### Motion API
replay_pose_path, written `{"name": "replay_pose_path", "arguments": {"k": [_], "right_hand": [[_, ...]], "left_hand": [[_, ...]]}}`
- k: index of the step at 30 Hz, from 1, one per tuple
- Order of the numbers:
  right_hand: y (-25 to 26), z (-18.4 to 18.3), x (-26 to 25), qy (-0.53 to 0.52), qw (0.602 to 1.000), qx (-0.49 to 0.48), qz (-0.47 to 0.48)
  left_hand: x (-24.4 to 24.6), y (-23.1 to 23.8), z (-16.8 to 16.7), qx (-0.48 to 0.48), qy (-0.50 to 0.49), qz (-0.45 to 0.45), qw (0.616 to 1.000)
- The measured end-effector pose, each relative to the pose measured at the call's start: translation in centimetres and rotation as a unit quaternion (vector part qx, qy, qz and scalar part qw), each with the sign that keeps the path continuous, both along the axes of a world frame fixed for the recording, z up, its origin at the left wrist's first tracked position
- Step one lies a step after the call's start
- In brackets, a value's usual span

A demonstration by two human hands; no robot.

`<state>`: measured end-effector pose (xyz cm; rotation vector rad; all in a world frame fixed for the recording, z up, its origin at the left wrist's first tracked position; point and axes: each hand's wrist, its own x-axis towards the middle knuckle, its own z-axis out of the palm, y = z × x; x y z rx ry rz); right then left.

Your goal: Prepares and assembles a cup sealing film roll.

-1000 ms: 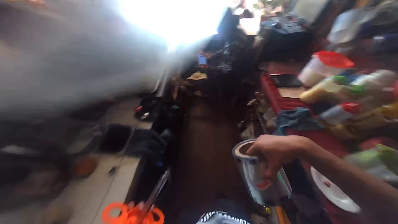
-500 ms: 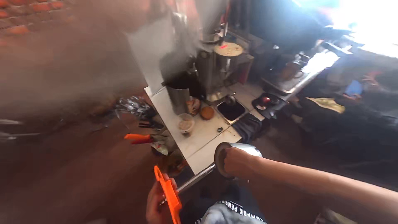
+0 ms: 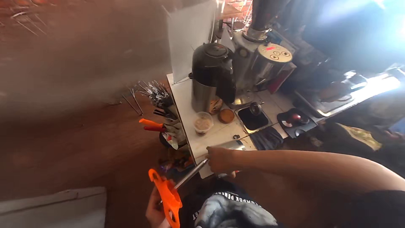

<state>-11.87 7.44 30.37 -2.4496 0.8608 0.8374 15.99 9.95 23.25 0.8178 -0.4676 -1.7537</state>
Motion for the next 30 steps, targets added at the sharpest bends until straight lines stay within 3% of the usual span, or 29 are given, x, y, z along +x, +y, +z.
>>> {"name": "replay_pose_path", "arguments": {"k": [2,5,8,11,19,26,30], "right_hand": [[-0.1,-0.7,-1.3,-0.093,0.996,-0.019,-0.001],[1.5,-1.2,-3.3,-0.207,0.964,-0.128,-0.107],[4.8,-1.7,-5.2,-0.218,0.899,-0.223,-0.307],[7.1,-3.5,-7.7,-0.206,0.878,-0.189,-0.388],[6.0,-4.1,-11.3,-0.316,0.861,-0.083,-0.390],[6.7,-4.3,-12.2,-0.367,0.839,-0.075,-0.395],[8.6,-5.8,-12.0,-0.464,0.756,-0.127,-0.444]], "left_hand": [[-0.5,-0.2,-0.5,-0.009,0.000,0.006,1.000],[-1.3,-0.6,-0.9,-0.028,0.022,0.006,0.999],[-2.0,-1.1,-0.1,-0.040,0.063,-0.015,0.997],[-1.9,-1.7,-1.2,-0.050,0.142,-0.049,0.987],[-2.8,-1.8,-0.6,0.021,-0.021,0.024,0.999],[-2.8,-2.0,0.1,-0.029,-0.066,0.018,0.997],[-1.3,-2.7,-1.7,-0.059,-0.070,-0.018,0.996]]}}
